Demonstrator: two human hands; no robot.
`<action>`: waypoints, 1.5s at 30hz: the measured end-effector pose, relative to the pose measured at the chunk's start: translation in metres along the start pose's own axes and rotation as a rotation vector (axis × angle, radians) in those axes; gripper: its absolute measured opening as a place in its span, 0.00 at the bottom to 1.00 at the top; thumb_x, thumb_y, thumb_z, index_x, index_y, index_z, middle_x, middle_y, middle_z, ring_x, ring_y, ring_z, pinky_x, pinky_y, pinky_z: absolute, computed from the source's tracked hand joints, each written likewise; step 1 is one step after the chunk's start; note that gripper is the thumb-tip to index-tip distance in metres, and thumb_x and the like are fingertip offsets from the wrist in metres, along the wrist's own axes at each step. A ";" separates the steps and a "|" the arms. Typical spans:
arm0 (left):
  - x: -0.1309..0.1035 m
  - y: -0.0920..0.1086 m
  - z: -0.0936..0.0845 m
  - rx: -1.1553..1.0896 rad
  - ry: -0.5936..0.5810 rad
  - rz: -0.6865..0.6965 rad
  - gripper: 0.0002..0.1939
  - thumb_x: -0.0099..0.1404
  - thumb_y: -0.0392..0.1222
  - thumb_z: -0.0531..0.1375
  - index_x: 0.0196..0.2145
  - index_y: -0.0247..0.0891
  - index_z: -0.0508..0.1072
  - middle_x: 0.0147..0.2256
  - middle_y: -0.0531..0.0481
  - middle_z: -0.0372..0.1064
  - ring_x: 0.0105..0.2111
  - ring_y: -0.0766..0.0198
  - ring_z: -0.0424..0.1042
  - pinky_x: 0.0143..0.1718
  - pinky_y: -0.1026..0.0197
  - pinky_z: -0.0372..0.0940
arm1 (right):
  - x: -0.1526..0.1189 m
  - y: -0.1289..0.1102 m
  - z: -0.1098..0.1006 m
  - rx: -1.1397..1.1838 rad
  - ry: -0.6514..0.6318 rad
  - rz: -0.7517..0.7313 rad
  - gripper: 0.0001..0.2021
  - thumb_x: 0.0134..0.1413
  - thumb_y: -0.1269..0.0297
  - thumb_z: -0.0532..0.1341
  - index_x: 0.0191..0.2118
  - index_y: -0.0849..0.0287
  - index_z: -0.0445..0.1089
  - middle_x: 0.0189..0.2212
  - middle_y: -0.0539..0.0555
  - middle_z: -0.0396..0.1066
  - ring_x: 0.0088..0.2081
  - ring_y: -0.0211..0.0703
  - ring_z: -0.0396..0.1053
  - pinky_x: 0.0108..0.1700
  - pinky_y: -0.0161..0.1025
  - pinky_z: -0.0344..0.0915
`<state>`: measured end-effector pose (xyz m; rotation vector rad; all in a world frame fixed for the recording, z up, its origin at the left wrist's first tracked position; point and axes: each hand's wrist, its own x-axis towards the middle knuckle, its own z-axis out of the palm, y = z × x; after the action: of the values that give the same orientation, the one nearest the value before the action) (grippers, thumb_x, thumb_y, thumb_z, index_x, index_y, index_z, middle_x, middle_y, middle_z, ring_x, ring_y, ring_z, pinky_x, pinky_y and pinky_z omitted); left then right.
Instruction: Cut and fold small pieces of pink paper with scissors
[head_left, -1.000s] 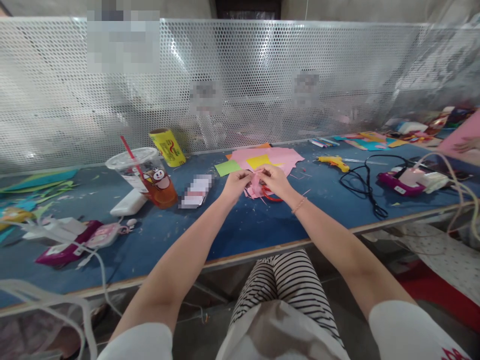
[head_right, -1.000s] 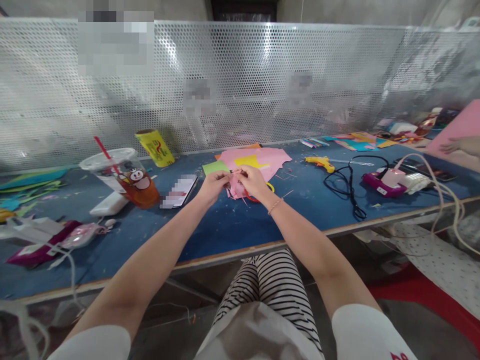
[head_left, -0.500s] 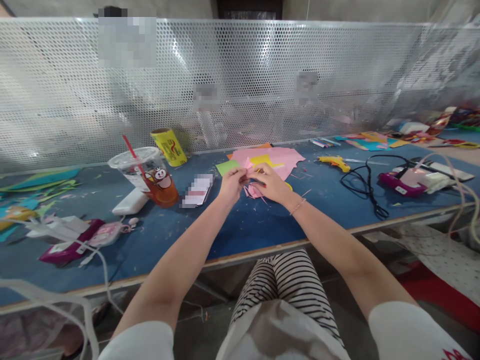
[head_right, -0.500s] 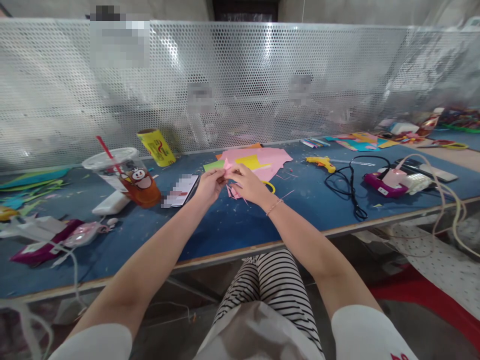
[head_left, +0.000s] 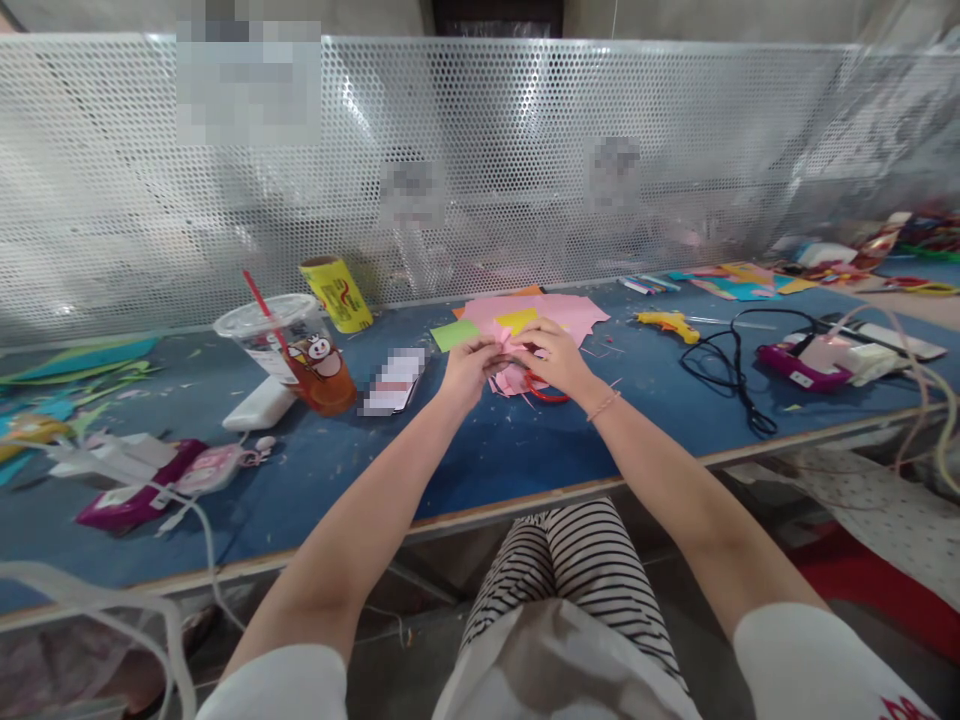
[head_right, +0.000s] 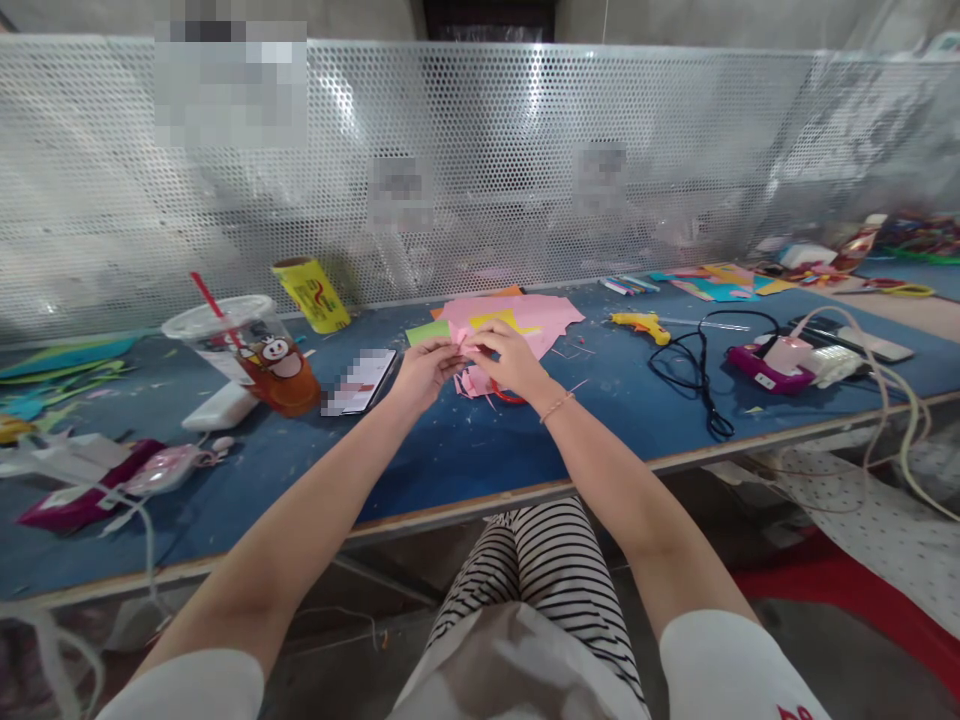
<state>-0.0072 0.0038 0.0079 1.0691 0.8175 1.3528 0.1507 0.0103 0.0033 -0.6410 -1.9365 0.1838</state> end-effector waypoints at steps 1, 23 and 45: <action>0.000 -0.001 0.000 0.004 -0.004 -0.009 0.09 0.44 0.33 0.63 0.27 0.32 0.68 0.22 0.50 0.70 0.24 0.66 0.72 0.28 0.65 0.66 | 0.000 0.001 -0.001 0.009 0.009 0.018 0.07 0.50 0.63 0.58 0.34 0.57 0.70 0.33 0.54 0.64 0.36 0.39 0.64 0.38 0.39 0.66; -0.003 -0.009 0.004 0.032 -0.117 -0.026 0.14 0.42 0.34 0.67 0.29 0.31 0.70 0.25 0.48 0.73 0.27 0.65 0.74 0.33 0.64 0.68 | 0.003 0.006 0.001 0.180 0.139 0.397 0.12 0.45 0.55 0.59 0.27 0.60 0.67 0.25 0.51 0.70 0.29 0.39 0.67 0.34 0.38 0.63; -0.002 -0.012 0.004 0.141 -0.068 0.067 0.09 0.42 0.35 0.65 0.24 0.32 0.71 0.21 0.51 0.70 0.23 0.68 0.70 0.31 0.63 0.65 | 0.002 0.004 0.010 0.296 0.029 0.406 0.14 0.42 0.57 0.61 0.35 0.59 0.64 0.30 0.51 0.65 0.32 0.37 0.63 0.35 0.36 0.61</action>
<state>0.0008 0.0027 -0.0023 1.2561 0.8429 1.3228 0.1426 0.0161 -0.0009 -0.8232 -1.6881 0.6976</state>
